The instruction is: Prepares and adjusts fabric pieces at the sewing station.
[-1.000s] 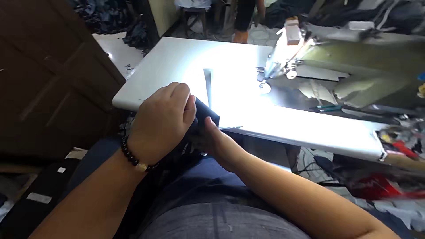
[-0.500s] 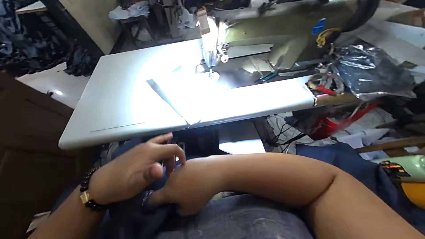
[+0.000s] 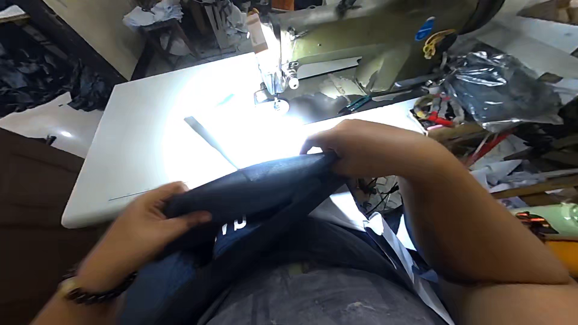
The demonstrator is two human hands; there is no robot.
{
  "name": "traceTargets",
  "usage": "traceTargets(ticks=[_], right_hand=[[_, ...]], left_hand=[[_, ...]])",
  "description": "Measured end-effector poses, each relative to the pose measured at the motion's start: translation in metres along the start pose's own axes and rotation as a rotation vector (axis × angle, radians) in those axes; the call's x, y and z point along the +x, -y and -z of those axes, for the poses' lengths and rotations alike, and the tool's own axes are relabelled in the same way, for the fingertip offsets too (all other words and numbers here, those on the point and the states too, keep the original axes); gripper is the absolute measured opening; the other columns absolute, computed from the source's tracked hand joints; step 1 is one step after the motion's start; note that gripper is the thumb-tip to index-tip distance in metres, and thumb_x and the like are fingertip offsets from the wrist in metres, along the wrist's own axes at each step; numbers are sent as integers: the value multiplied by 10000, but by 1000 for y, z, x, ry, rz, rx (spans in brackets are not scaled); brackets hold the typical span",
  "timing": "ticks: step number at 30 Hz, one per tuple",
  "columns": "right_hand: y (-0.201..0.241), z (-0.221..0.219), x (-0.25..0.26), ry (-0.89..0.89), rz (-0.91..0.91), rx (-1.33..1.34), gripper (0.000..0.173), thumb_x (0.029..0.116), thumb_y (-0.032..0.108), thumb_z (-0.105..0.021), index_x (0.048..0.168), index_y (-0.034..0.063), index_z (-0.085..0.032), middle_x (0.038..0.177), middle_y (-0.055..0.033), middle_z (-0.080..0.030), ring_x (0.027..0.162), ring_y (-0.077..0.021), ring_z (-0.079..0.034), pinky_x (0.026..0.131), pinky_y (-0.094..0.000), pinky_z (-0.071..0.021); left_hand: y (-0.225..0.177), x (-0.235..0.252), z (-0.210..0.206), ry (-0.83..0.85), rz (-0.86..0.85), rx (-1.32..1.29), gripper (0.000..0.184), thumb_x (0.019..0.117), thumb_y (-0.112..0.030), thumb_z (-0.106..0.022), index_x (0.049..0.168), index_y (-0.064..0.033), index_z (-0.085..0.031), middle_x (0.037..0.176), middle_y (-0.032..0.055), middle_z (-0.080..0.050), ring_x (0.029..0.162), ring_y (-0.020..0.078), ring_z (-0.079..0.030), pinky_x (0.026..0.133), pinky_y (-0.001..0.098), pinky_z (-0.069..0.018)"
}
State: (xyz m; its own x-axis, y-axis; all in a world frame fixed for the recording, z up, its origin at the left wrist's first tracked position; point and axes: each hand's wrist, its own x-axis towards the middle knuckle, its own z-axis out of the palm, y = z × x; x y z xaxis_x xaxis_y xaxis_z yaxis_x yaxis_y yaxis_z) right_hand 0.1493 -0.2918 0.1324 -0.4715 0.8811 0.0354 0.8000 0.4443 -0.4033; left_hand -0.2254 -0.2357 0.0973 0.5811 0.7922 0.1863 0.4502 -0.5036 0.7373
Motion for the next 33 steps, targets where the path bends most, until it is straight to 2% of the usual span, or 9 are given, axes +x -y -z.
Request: traceTargets(ticks=[9, 11, 13, 17, 20, 25, 28, 31, 33], right_hand=[[-29, -121, 38, 271, -160, 1312, 170, 866, 114, -738, 1029, 80, -702, 910, 76, -745, 848, 8, -698, 802, -223, -596], [-21, -123, 50, 212, -294, 1366, 226, 922, 156, -725, 1128, 76, -676, 972, 51, -737, 901, -9, -696, 856, -244, -589], [-26, -113, 59, 173, -318, 1293, 277, 965, 193, -690, 1203, 62, -638, 1008, 33, -713, 915, 8, -675, 864, -222, -570], [-75, -79, 44, -291, -286, 745, 166, 1017, 125, -584, 971, 12, -696, 794, -6, -642, 710, -14, -582, 669, -193, -495], [-149, -66, 17, -606, -425, 68, 192, 992, 132, -630, 1104, 21, -740, 1135, -159, -705, 1077, -266, -683, 946, -438, -554], [-208, -76, -26, -398, -661, -209, 538, 1055, 216, -495, 1565, 65, -419, 1643, -185, -352, 1551, -405, -247, 1208, -689, -178], [-163, -79, -19, -568, -574, -102, 430, 1001, 163, -558, 1406, 24, -596, 1485, -215, -531, 1419, -377, -464, 1169, -567, -366], [-97, -101, -12, -380, -271, 224, 297, 957, 265, -576, 731, 103, -679, 650, -8, -599, 601, -97, -587, 524, -299, -489], [-85, -115, -6, 259, -258, 367, 425, 1040, 422, -539, 997, 68, -769, 891, -100, -728, 863, -224, -694, 786, -454, -548]], left_hand=[[24, 152, 153, -247, -95, 303, 136, 928, -47, -651, 1028, 4, -575, 915, 22, -667, 876, 1, -660, 829, 180, -550], [38, 223, 131, -198, -56, 631, 365, 904, -249, -745, 1098, 43, -643, 993, 193, -682, 926, 258, -672, 846, 497, -548], [55, 261, 78, -71, 33, 767, 419, 983, -272, -704, 1174, 98, -660, 1122, 383, -649, 1092, 571, -618, 932, 782, -420], [128, 272, -26, 50, 213, 769, 369, 1058, -217, -561, 1248, 92, -625, 1354, 350, -563, 1316, 557, -495, 1054, 761, -345], [160, 250, -54, -69, 147, 662, 373, 1074, -189, -491, 1276, 115, -568, 1393, 347, -520, 1353, 525, -468, 1118, 685, -337], [151, 224, -60, -108, 70, 672, 387, 1054, -219, -525, 1258, 103, -592, 1345, 327, -559, 1323, 525, -484, 1113, 658, -351], [144, 217, -68, -148, 37, 663, 370, 1040, -226, -544, 1255, 65, -622, 1304, 305, -594, 1287, 515, -512, 1094, 640, -378], [140, 211, -75, -188, 11, 670, 375, 1017, -251, -575, 1257, 33, -628, 1267, 292, -600, 1242, 513, -528, 1033, 636, -413], [138, 210, -76, -201, 37, 666, 385, 1011, -282, -596, 1270, 0, -640, 1244, 273, -610, 1222, 497, -539, 998, 645, -419]])
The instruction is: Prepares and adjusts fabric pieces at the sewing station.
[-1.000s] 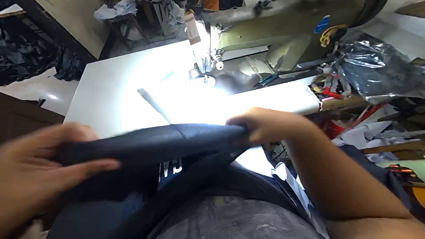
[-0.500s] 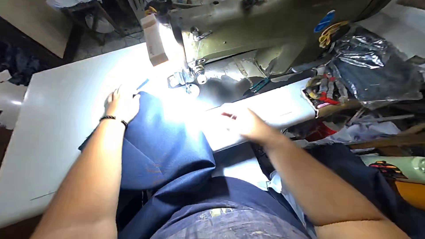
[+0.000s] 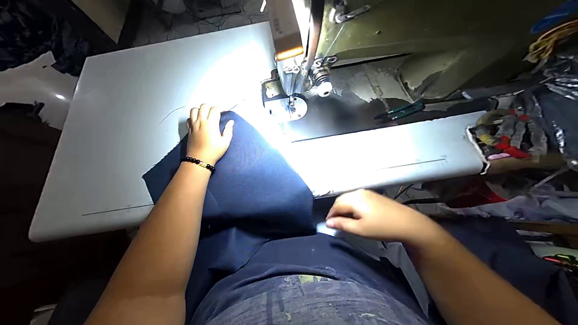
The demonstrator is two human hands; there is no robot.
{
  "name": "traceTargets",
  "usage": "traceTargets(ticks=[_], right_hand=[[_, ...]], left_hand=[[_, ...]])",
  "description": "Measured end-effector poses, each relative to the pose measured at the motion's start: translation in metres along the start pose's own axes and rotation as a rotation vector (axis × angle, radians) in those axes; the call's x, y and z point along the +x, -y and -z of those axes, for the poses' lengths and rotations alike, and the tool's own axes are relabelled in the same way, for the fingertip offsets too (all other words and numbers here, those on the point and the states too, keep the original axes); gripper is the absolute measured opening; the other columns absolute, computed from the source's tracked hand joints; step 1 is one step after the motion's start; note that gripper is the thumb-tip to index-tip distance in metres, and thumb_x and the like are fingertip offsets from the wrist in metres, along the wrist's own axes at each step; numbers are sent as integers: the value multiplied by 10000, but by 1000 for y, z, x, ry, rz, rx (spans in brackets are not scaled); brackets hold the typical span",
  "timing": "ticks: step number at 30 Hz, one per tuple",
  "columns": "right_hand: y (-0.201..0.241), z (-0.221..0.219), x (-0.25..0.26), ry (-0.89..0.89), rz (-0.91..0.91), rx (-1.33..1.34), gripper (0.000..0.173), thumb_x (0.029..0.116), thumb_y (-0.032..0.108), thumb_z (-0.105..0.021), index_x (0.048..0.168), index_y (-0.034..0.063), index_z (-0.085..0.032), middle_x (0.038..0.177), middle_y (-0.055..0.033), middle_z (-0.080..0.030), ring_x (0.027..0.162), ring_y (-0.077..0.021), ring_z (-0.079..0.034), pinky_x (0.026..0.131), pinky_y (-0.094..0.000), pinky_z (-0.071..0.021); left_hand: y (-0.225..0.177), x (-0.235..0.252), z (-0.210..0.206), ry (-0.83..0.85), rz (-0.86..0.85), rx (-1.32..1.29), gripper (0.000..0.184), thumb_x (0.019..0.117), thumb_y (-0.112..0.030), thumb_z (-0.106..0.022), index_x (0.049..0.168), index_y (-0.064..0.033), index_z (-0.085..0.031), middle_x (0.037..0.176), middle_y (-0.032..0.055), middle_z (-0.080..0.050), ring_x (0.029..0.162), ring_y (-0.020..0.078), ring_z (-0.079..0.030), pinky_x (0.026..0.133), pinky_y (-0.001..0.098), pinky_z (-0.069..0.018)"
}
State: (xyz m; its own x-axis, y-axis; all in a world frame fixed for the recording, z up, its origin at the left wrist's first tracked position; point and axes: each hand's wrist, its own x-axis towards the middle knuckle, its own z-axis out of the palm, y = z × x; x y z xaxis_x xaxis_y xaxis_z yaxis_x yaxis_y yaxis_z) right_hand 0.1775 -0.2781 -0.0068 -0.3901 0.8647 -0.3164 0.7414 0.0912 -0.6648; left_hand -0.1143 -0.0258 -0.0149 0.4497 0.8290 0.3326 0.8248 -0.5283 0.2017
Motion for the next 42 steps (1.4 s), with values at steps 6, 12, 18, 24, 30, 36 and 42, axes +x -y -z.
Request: traceTargets(ticks=[6, 12, 18, 24, 30, 36, 42], right_hand=[[-5, -60, 51, 245, -359, 331, 673, 916, 439, -754, 1361, -37, -588, 1251, -258, -655, 1209, -350, -614, 1058, -574, -442], [31, -28, 15, -174, 26, 856, 145, 996, 179, -559, 1068, 119, -670, 904, 104, -724, 850, 26, -679, 807, -220, -586], [29, 45, -19, -413, 27, 677, 260, 1035, 145, -449, 906, 127, -674, 600, 60, -634, 415, 46, -463, 390, -126, -395], [-40, 78, -1, -874, -129, -223, 273, 968, 221, -667, 956, -53, -663, 961, -217, -652, 893, -316, -640, 788, -518, -514], [-89, 67, -6, -754, -500, -442, 562, 1086, 293, -442, 1587, 49, -367, 1664, -187, -308, 1546, -419, -253, 1206, -683, -188], [-42, 58, 19, -886, -210, -223, 469, 1091, 290, -412, 1415, 0, -591, 1460, -251, -543, 1407, -402, -470, 1172, -570, -349], [31, 17, 68, -489, 215, -140, 461, 993, 428, -602, 1364, 163, -672, 1365, -89, -648, 1277, -254, -583, 1052, -525, -446]], left_hand=[[-3, 1, 4, 18, 21, -54, 373, 1042, -225, -553, 1254, 75, -620, 1292, 296, -607, 1279, 488, -540, 1053, 652, -390], [4, -7, 15, 24, 112, -131, 348, 1063, -152, -510, 1330, 59, -582, 1351, 280, -601, 1319, 470, -528, 1068, 645, -393], [-26, -26, 10, 11, 110, -159, 411, 1029, -193, -573, 1368, 40, -571, 1401, 276, -558, 1338, 493, -485, 1056, 653, -401], [-40, -35, 16, 114, 116, -34, 533, 1023, -352, -577, 1439, -22, -533, 1514, 269, -445, 1399, 510, -383, 1042, 667, -367], [-22, -38, 15, 110, 47, -46, 494, 1028, -347, -573, 1328, 43, -601, 1430, 268, -546, 1399, 475, -439, 1081, 667, -352], [-18, -39, 6, 69, -93, -66, 335, 1041, -175, -503, 1238, 49, -656, 1276, 254, -652, 1314, 434, -549, 1140, 556, -390], [-16, -43, 6, -30, -250, -78, 269, 1011, -125, -501, 1090, 46, -692, 1116, 240, -702, 1131, 424, -656, 1029, 573, -475]])
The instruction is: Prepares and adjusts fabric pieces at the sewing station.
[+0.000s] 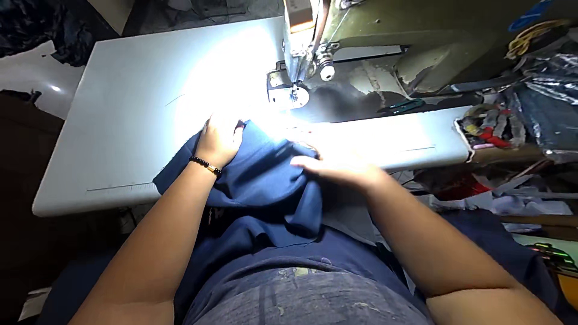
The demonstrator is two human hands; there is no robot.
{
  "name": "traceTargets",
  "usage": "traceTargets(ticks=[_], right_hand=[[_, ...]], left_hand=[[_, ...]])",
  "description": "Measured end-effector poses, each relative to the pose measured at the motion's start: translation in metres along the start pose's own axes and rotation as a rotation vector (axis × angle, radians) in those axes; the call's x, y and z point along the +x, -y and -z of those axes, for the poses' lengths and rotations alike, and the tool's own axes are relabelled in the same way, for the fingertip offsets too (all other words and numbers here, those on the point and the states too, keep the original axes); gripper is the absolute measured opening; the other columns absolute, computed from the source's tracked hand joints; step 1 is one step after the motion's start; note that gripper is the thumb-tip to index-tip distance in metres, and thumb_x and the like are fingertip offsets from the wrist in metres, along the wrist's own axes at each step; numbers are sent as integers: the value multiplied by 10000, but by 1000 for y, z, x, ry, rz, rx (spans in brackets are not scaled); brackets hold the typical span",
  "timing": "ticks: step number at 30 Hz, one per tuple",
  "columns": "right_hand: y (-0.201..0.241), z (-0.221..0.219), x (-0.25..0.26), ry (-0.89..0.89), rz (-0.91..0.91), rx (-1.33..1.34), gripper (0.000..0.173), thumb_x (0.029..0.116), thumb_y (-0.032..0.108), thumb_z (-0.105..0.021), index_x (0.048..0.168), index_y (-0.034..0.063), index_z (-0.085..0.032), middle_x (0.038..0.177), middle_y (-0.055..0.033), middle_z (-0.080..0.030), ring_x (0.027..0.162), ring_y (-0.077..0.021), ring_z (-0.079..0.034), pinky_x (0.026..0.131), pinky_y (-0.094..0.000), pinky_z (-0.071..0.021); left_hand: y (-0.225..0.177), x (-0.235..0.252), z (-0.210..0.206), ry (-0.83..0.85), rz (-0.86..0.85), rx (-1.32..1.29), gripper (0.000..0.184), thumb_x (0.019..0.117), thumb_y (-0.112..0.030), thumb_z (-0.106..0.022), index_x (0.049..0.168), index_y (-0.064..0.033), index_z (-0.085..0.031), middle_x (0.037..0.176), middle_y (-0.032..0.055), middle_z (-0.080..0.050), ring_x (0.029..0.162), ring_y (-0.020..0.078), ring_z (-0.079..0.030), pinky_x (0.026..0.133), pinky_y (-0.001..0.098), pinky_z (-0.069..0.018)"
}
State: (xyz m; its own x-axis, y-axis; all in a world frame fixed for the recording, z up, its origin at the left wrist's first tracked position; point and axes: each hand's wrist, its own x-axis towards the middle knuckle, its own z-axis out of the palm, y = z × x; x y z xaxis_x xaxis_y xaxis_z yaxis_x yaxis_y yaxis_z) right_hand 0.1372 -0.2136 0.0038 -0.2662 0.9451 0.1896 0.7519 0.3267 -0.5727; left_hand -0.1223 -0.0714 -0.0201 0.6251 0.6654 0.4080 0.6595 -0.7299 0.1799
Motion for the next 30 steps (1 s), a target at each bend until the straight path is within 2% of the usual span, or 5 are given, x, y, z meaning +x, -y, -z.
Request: traceTargets(ticks=[13, 17, 22, 27, 30], right_hand=[[-123, 80, -80, -240, -701, -490, 619, 1106, 390, -370, 1607, 30, -312, 1691, -162, -256, 1581, -380, -161, 1213, -710, -70], [-71, 63, -43, -415, -324, -265, 630, 1039, 411, -516, 1501, -16, -485, 1561, -244, -448, 1497, -411, -351, 1223, -591, -255], [10, 20, 9, 45, -50, 646, 889, 773, 367, -855, 1499, 42, -456, 1314, -34, -644, 1195, -10, -588, 1035, -204, -483], [37, -13, -4, 293, -259, 759, 157, 953, 114, -702, 1100, 64, -683, 899, 47, -722, 825, 39, -662, 783, -178, -564], [43, -16, -22, 290, -303, 449, 167, 1010, 205, -608, 991, 91, -729, 808, 19, -679, 765, -40, -625, 715, -314, -516]], left_hand=[[2, -1, 0, -19, 166, -113, 305, 1036, -133, -548, 1174, 108, -672, 1212, 288, -674, 1217, 429, -625, 1083, 539, -457], [1, 13, 40, 31, 132, -329, 233, 1019, -161, -601, 1009, 33, -728, 993, 166, -706, 950, 188, -662, 897, 395, -523], [-17, 29, 140, 74, 11, -404, 218, 958, -291, -690, 1014, -80, -700, 884, -88, -687, 787, -100, -606, 757, 149, -535], [2, 24, 186, 41, 20, -467, 170, 912, -257, -759, 1042, -177, -684, 885, -191, -704, 776, -120, -647, 732, 108, -563], [14, 14, 191, 48, 74, -410, 164, 948, -254, -719, 1069, -147, -687, 889, -167, -708, 786, -127, -641, 742, 104, -553]])
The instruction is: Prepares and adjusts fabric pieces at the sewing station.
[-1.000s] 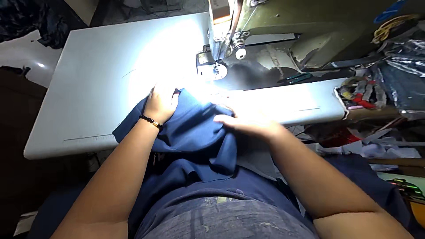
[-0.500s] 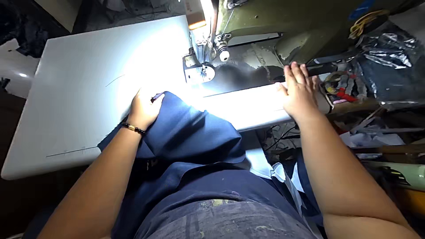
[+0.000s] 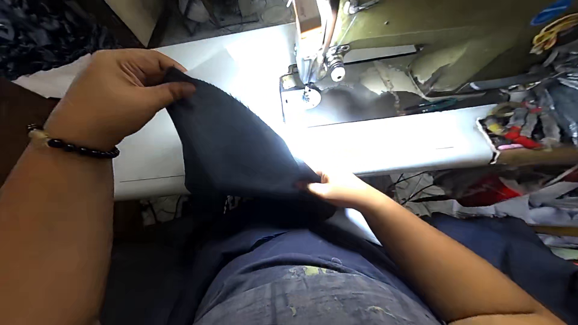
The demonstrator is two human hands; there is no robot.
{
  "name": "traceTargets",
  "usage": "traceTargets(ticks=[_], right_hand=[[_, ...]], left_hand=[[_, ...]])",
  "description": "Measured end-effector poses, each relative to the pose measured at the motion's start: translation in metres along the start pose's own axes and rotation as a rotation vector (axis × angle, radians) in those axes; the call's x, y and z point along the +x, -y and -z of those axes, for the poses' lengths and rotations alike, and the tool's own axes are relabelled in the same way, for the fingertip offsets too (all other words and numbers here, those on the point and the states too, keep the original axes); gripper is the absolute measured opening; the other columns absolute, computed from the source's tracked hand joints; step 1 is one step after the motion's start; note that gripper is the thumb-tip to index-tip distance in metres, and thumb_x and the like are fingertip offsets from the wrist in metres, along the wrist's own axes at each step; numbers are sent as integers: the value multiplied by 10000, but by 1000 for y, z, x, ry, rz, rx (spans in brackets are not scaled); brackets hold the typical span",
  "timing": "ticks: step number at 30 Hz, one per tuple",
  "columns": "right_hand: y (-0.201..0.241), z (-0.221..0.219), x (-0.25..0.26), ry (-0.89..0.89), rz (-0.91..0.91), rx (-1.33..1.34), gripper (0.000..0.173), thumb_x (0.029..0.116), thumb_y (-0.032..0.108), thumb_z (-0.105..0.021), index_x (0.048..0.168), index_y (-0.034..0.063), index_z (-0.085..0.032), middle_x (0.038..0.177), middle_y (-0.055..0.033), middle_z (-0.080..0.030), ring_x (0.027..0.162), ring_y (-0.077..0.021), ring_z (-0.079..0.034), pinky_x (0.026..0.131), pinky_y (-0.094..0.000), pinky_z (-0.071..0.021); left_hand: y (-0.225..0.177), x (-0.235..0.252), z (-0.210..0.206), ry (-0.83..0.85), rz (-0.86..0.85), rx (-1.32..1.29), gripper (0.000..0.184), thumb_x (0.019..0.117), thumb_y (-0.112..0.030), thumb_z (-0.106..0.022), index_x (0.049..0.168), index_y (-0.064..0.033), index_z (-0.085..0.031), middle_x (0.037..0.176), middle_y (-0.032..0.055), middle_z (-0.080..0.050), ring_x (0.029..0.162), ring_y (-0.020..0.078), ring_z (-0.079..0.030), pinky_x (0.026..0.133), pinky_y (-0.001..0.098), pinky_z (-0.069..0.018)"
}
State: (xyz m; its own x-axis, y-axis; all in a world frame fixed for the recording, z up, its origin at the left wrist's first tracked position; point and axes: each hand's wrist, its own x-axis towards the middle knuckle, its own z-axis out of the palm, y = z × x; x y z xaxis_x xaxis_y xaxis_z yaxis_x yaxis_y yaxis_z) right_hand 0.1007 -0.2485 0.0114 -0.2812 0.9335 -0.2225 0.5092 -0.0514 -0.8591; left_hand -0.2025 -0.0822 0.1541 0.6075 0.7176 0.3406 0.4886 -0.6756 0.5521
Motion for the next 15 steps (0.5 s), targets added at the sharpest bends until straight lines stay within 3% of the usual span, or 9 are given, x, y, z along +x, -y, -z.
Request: traceTargets(ticks=[3, 5, 7, 9, 11, 15], right_hand=[[2, 0, -15, -80, -33, -175, 179, 992, 161, -597, 961, 86, -757, 822, -66, -700, 826, -188, -663, 742, -470, -511], [-3, 2, -22, -180, -23, -215, 140, 966, 140, -642, 920, 82, -762, 787, -74, -698, 799, -208, -668, 723, -482, -511], [-16, 2, -27, -320, 15, -198, 86, 923, 132, -701, 878, 90, -762, 737, -54, -687, 730, -179, -659, 665, -454, -512], [-31, 2, -28, -451, 82, -195, 22, 849, 108, -742, 865, 102, -755, 729, -35, -695, 704, -153, -676, 628, -434, -542], [-35, 3, -29, -527, 81, -218, 48, 822, 102, -774, 831, 90, -728, 703, -43, -673, 676, -170, -662, 603, -448, -531], [-37, 4, -34, -572, 58, -317, 147, 904, 150, -712, 789, 64, -679, 637, -62, -599, 605, -209, -602, 553, -464, -485]], left_hand=[[1, -3, -2, 79, 107, 160, 200, 1015, -286, -620, 1080, -110, -692, 864, -76, -684, 739, -82, -584, 719, 179, -509], [0, -1, -10, 130, 178, 179, 178, 1031, -268, -598, 1031, -112, -684, 787, -45, -635, 653, -14, -516, 638, 250, -452], [0, 0, -24, 139, 233, 135, 181, 1036, -276, -596, 969, -116, -649, 722, -43, -593, 580, 11, -476, 562, 249, -407], [-3, -2, -39, 115, 300, 77, 233, 1044, -311, -591, 926, -110, -601, 706, -33, -588, 556, 24, -522, 529, 232, -451], [-6, -2, -54, 59, 379, 58, 322, 1055, -368, -566, 902, -85, -573, 709, 6, -565, 567, 78, -559, 536, 289, -498], [-6, -4, -71, -36, 435, 65, 452, 1072, -445, -504, 876, -39, -545, 734, 63, -538, 609, 150, -583, 593, 381, -534]])
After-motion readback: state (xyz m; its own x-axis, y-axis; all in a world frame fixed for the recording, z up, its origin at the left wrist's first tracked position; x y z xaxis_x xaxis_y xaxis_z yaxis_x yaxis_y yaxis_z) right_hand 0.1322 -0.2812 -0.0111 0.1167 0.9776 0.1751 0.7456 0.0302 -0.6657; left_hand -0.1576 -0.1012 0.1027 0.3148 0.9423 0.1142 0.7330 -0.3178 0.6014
